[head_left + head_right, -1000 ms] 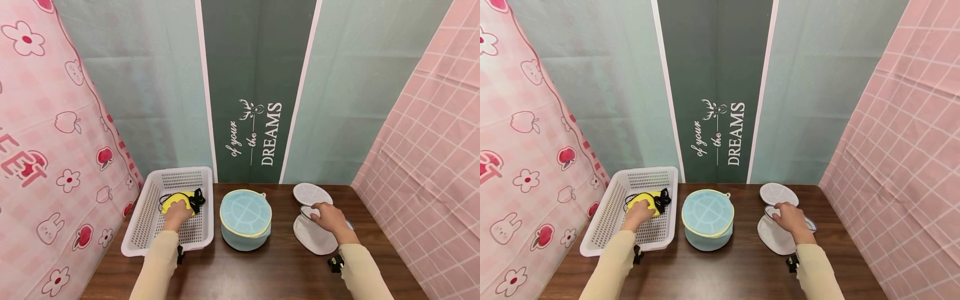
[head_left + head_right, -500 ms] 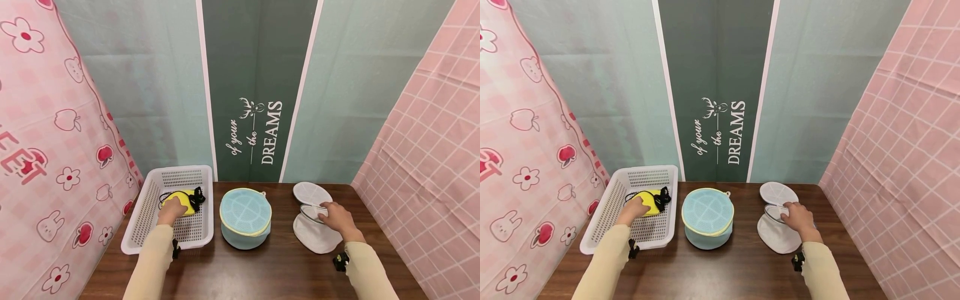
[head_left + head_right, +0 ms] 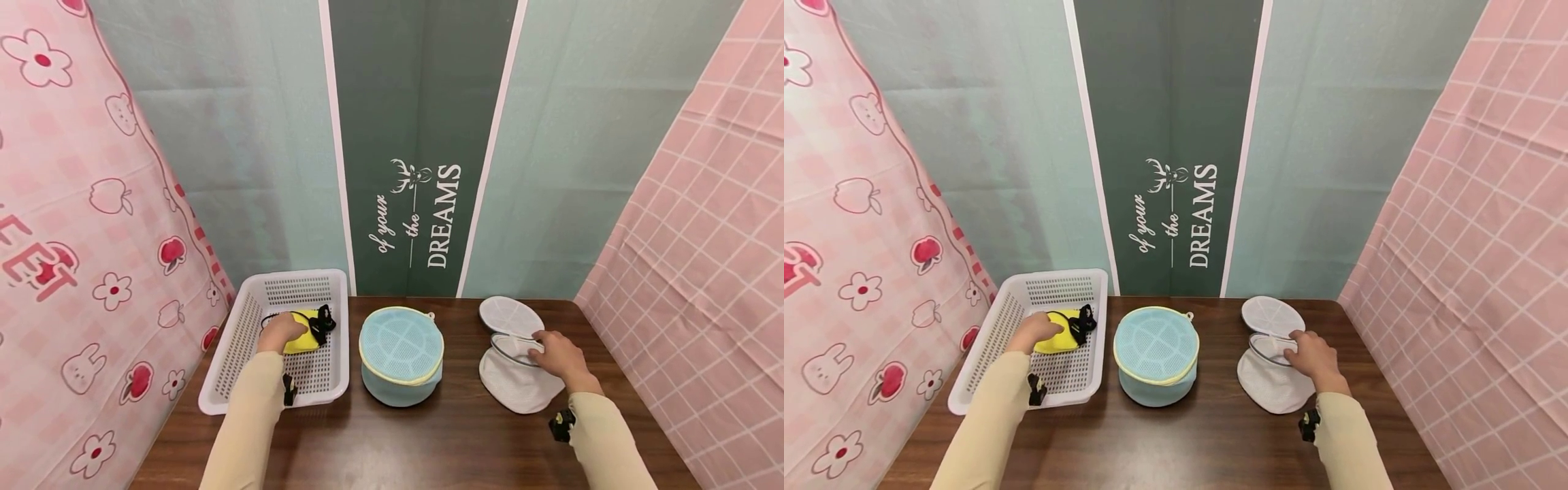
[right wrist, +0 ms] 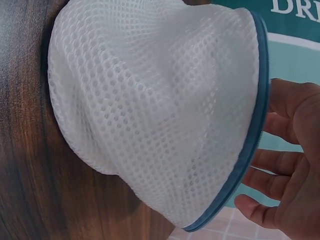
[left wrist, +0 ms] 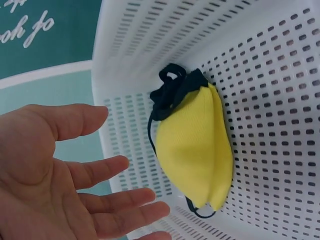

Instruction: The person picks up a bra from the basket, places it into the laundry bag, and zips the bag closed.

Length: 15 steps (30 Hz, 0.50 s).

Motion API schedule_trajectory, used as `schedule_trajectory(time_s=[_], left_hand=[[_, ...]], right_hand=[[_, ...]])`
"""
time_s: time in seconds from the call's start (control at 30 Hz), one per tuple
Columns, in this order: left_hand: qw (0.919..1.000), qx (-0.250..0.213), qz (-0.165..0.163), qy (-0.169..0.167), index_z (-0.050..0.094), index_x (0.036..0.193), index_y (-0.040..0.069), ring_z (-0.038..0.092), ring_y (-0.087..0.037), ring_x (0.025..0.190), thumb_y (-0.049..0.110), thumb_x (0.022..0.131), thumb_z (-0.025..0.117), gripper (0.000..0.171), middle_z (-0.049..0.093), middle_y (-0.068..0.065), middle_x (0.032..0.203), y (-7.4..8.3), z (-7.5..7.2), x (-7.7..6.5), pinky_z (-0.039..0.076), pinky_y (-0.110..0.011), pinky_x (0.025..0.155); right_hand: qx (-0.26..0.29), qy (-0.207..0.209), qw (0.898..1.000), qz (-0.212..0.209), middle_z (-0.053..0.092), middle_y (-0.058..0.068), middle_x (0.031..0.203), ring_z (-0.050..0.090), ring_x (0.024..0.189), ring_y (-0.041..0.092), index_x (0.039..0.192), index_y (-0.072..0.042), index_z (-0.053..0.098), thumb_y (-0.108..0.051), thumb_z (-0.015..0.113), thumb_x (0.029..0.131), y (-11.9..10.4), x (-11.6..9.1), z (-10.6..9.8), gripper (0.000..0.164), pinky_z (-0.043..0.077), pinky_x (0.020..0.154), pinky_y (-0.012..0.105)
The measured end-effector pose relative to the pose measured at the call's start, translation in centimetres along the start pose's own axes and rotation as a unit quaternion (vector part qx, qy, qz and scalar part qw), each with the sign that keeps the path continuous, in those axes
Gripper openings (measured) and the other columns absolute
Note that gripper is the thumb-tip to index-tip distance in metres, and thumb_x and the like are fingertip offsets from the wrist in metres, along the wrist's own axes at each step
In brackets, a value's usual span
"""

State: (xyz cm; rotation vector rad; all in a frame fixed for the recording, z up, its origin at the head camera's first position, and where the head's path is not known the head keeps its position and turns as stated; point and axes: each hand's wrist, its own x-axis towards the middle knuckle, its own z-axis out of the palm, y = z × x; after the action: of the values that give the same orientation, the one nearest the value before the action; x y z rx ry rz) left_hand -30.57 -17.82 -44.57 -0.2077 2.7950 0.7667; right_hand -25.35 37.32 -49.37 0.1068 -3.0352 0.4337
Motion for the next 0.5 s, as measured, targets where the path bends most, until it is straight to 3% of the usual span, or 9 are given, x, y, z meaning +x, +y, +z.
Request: schedule_trajectory(time_s=[0.07, 0.17, 0.5], left_hand=[[1.0, -0.003, -0.003, -0.006, 0.052, 0.114, -0.013, 0.053, -0.034, 0.085, 0.019, 0.089, 0.056, 0.041, 0.054, -0.029, 0.105, -0.2, -0.1, 0.4, 0.044, -0.045, 0.073], [0.9996, -0.015, -0.013, -0.018, 0.042, 0.126, -0.016, 0.05, -0.042, 0.102, 0.018, 0.09, 0.053, 0.051, 0.044, -0.034, 0.124, -0.8, -0.2, 1.0, 0.042, -0.05, 0.084], [0.9962, -0.066, -0.039, -0.042, 0.027, 0.135, -0.018, 0.036, -0.049, 0.119, 0.017, 0.092, 0.051, 0.06, 0.031, -0.037, 0.134, -2.0, 0.1, 2.1, 0.036, -0.053, 0.093]], right_hand=[[0.001, 0.001, 1.0, 0.006, 0.056, 0.028, 0.098, 0.055, 0.089, 0.046, 0.111, 0.008, 0.059, -0.018, 0.067, 0.081, 0.1, 0.0, 0.0, 0.04, 0.043, 0.065, 0.059], [0.008, 0.005, 1.0, 0.016, 0.056, 0.027, 0.098, 0.055, 0.089, 0.045, 0.112, 0.008, 0.058, -0.019, 0.065, 0.081, 0.3, 0.1, 0.2, 0.041, 0.043, 0.065, 0.059], [0.032, 0.024, 0.995, 0.092, 0.048, 0.036, 0.113, 0.046, 0.099, 0.054, 0.121, 0.008, 0.051, -0.018, 0.055, 0.084, 1.6, -0.2, 0.8, 0.045, 0.035, 0.072, 0.066]])
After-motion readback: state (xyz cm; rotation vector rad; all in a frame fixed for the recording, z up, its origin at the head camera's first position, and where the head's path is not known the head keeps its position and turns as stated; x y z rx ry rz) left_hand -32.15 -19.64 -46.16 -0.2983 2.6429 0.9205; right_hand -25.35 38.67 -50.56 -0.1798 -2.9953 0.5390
